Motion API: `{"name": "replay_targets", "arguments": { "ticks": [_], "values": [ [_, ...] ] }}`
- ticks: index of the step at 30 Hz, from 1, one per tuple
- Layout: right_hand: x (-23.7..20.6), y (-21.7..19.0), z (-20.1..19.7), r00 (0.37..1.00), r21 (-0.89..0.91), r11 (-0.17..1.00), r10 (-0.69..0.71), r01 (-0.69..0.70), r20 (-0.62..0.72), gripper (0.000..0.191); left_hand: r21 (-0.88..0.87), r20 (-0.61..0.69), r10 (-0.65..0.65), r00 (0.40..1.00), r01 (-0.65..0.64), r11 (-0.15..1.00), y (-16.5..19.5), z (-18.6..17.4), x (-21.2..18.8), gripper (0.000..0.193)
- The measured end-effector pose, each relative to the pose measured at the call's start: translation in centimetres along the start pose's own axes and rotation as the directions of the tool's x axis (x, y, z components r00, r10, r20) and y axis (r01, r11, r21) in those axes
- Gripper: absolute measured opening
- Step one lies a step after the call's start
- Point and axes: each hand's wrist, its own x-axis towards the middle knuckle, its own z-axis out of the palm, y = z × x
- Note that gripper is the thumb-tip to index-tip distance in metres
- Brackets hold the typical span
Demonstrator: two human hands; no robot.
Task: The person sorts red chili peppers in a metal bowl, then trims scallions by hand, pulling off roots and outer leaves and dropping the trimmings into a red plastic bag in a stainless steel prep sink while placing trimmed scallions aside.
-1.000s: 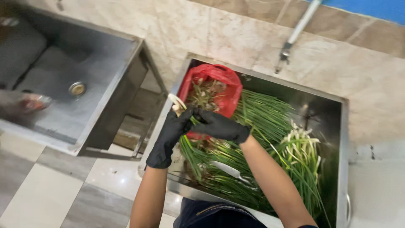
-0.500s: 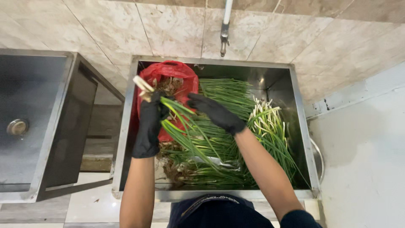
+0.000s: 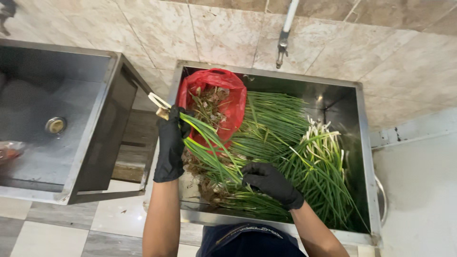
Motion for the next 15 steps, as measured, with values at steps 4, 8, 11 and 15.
{"name": "replay_targets", "arguments": {
  "ticks": [4, 8, 11, 15],
  "values": [
    [1.2, 2.1, 0.6, 0.996, 0.026, 0.997, -0.072, 0.07, 0.053, 0.026, -0.078, 0.018, 0.038, 0.999, -0.037, 0.996, 0.9, -0.8, -0.3, 0.026],
    [3.0, 4.4, 1.1, 0.966, 0.012, 0.975, -0.223, 0.223, 0.129, 0.023, -0.033, -0.074, -0.016, 0.997, 0.013, 0.999, 1.3, -2.0, -1.1, 0.028],
    [4.7, 5.8, 1.4, 0.918, -0.147, 0.917, -0.339, 0.371, 0.203, 0.012, -0.1, -0.109, -0.038, 0.993, 0.027, 0.995, 1.7, -3.5, -1.6, 0.03],
    [7.6, 6.7, 1.8, 0.965, -0.111, 0.962, -0.24, 0.252, 0.107, 0.014, -0.332, -0.034, 0.072, 0.997, -0.079, 0.94, 4.1, -7.3, -2.3, 0.033]
  ]
}}
